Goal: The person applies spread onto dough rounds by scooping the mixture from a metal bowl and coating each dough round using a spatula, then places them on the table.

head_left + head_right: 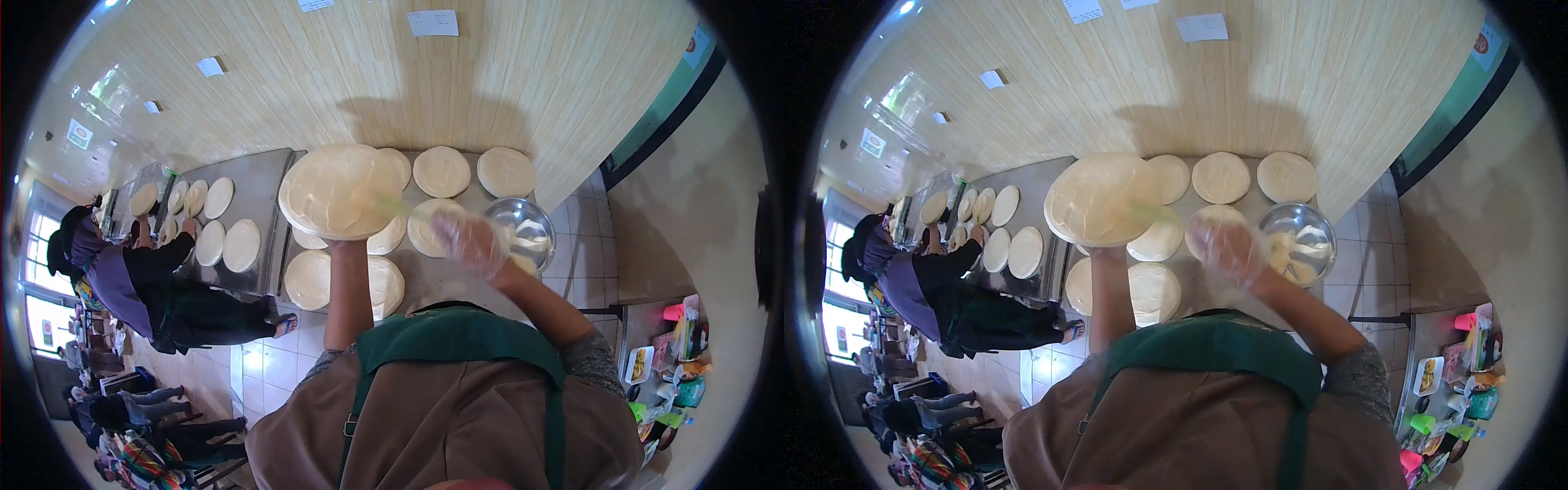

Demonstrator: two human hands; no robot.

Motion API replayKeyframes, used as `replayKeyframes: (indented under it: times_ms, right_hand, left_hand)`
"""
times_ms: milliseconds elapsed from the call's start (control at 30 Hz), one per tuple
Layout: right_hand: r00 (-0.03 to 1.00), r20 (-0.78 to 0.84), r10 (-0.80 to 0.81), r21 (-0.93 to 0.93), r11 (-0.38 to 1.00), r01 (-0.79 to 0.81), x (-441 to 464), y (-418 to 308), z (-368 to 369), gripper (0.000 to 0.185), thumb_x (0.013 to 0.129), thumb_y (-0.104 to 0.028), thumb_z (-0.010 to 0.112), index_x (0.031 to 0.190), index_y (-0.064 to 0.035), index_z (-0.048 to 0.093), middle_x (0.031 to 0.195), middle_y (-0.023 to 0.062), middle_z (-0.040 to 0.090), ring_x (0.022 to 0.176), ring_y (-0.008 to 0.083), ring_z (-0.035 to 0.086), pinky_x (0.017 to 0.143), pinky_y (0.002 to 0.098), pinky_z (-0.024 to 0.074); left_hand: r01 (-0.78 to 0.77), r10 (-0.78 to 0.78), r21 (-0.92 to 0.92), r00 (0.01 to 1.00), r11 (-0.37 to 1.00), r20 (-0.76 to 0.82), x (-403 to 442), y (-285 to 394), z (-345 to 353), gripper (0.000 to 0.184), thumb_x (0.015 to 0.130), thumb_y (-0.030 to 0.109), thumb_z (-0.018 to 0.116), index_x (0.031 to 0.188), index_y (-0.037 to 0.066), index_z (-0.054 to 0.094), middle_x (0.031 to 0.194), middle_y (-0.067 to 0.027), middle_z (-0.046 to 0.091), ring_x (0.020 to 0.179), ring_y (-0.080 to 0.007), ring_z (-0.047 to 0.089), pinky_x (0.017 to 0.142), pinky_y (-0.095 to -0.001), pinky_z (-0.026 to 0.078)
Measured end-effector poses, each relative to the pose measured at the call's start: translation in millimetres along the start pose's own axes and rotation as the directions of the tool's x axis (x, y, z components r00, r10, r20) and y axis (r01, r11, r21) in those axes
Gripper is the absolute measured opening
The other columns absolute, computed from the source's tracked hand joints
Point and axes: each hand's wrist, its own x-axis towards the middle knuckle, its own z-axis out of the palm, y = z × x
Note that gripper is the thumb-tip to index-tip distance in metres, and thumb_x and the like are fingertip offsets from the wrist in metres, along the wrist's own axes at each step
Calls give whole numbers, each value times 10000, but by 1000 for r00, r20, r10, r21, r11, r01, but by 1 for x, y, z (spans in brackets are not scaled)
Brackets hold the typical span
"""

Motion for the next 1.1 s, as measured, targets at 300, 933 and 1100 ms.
replayKeyframes:
  times_ms: [300,933,1100]
  right_hand:
    - [998,7,66,15,998,-66,4,-19,-32,208,912,-289,607,951,-87,632,745,120,640,612,328,622,519,434,480]
    - [816,365,449,661,493,-567,-11,-62,-59,310,1037,-288,449,919,-35,584,752,-19,491,709,84,440,637,253,397]
    - [593,383,708,673,226,-704,-52,-52,-72,315,1036,-325,453,924,-62,585,740,-57,436,668,39,385,582,194,321]
  left_hand:
    - [-105,141,168,966,980,-215,5,7,-9,694,923,604,422,1429,129,398,1431,-131,462,1278,-356,471,1061,-562,389]
    - [-12,36,142,985,990,-166,-4,16,-39,659,943,586,388,1425,136,403,1417,-132,480,1277,-360,479,1041,-580,408]
    - [221,-224,-45,971,974,-81,-51,-14,-67,637,965,568,360,1433,136,383,1431,-124,464,1295,-343,463,1050,-571,403]
